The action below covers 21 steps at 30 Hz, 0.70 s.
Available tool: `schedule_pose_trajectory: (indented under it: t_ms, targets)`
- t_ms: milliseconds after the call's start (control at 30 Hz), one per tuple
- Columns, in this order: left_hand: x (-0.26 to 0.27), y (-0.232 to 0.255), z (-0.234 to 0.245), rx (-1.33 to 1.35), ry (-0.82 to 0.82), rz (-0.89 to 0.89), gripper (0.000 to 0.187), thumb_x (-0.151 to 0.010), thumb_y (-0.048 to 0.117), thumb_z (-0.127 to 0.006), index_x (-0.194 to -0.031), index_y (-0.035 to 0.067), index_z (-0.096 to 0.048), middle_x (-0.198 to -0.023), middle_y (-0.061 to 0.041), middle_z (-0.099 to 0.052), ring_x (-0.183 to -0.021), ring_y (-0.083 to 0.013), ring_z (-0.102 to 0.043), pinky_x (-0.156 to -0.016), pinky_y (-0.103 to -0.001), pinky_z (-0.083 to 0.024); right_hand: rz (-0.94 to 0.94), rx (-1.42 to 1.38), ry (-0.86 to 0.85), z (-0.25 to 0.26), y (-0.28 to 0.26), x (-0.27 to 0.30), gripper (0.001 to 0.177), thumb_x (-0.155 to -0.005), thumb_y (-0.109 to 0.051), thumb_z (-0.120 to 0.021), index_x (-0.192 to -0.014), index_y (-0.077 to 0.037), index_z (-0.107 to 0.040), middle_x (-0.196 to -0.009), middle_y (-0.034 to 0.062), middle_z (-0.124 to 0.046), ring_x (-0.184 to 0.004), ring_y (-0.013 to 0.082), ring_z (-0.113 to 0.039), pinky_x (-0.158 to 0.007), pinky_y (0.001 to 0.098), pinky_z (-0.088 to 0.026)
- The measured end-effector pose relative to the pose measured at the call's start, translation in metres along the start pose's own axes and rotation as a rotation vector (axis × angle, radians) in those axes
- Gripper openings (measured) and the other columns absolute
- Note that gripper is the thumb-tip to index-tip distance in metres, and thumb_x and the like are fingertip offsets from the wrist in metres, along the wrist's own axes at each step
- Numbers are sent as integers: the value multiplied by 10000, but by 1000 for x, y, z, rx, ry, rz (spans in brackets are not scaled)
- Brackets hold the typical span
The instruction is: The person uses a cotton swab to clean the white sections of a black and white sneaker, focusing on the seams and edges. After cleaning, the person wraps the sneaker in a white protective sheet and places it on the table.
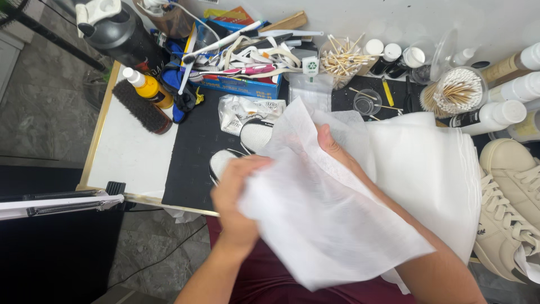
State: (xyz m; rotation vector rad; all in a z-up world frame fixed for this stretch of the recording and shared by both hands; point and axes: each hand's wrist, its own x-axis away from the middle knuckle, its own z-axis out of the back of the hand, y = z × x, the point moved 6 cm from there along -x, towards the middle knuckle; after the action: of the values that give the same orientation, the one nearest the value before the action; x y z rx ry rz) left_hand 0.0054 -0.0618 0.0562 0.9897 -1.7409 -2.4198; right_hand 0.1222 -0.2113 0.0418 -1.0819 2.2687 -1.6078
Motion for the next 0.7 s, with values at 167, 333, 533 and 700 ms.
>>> schedule_pose_trajectory:
  t_ms: [167,333,533,700]
  targets:
    - [13,-121,64,467,321,501,311,-980,224,-629,-1240,54,-604,-1195,-111,-670,-1090,-244,-686,-942,-420,-595,378,1065,158,1,-21,6,643,-923,-392,-652,-1508,-180,-486,-1505,167,-468,-1308,352,-477,-1114,448,-380]
    - [27,-187,94,803,402,886,358,-967,225,-621,-1273,39,-604,-1201,-129,-682,-1076,-254,-692,-935,-434,-584,525,1655,320,-7,-14,5,724,-838,-428,-748,-1475,-216,-476,-1524,277,-301,-1376,489,-325,-1125,555,-276]
    - [43,-209,118,865,460,983,414,-952,227,-612,-1311,23,-604,-1208,-151,-697,-1060,-266,-700,-927,-450,-570,352,1287,312,12,-15,3,812,-896,-381,-707,-1566,-102,-341,-1443,295,-509,-1268,443,-517,-1066,496,-402]
    - [74,-211,144,396,303,1026,461,-939,229,-605,-1344,8,-604,-1214,-170,-709,-1046,-276,-706,-920,-464,-559,156,1039,396,25,-11,0,729,-896,-247,-707,-1545,-129,-395,-1298,220,-634,-1053,277,-676,-855,378,-531]
